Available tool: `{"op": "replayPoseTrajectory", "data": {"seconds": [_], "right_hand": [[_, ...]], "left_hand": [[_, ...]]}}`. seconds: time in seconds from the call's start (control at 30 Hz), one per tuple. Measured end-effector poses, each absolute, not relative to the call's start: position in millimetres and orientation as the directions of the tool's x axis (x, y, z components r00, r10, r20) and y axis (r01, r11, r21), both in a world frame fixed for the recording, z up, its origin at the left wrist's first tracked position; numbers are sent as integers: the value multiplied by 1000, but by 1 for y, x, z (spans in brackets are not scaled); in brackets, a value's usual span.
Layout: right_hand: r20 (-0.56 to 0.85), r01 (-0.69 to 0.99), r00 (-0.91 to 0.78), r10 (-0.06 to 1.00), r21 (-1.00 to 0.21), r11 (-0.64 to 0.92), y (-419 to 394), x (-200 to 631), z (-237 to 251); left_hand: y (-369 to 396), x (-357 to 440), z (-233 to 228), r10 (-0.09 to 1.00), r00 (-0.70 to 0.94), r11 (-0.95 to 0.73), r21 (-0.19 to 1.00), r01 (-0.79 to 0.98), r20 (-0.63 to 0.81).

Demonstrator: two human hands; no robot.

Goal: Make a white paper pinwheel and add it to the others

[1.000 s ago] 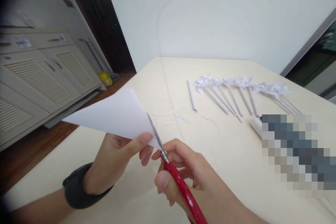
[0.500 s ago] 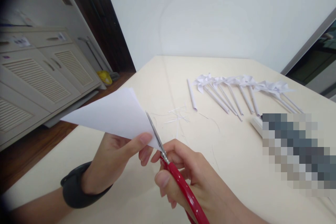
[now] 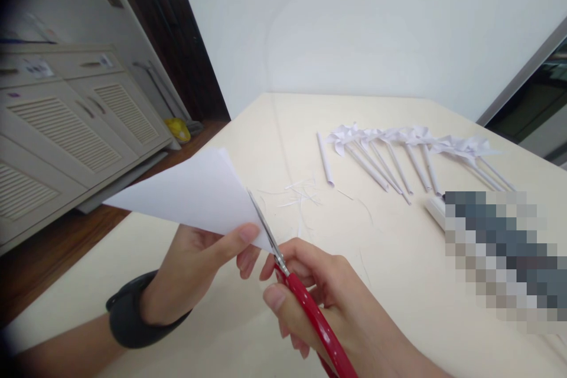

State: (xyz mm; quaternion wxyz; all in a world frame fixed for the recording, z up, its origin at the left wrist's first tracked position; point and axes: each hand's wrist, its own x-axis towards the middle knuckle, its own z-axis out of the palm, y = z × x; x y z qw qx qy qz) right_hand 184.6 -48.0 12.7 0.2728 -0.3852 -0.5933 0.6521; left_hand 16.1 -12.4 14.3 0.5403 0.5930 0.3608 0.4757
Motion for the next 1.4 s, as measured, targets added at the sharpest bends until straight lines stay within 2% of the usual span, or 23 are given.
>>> {"op": "replayPoseTrajectory", "data": {"seconds": [0.27,0.6,0.83,0.97,1.1,1.2,1.4], "right_hand": [[-176,157,-544,821,-982,-106,-48,189,12],[-241,146,-525,816,-970,-193,-49,187,9],[-180,124,-464,867,-983,-138,-46,188,14],[-105,64,-402,910,-994,-86,-42,192,13],[-33,-41,-290,956,-998,-47,-35,200,14],[-33,-53,-227,973,-998,-46,-30,204,18],[-67,-52,-271,960,-995,-84,-30,202,21]], "left_hand": [[-13,15,13,948,277,-149,988,-45,156],[-13,15,13,946,292,-122,989,-78,140],[-12,16,15,940,307,-127,989,-80,146],[-12,14,12,915,382,-120,991,-56,133],[-11,14,14,839,543,-32,999,10,21],[-10,16,16,772,634,20,999,42,-42],[-13,19,11,689,710,75,989,130,-146]]}}
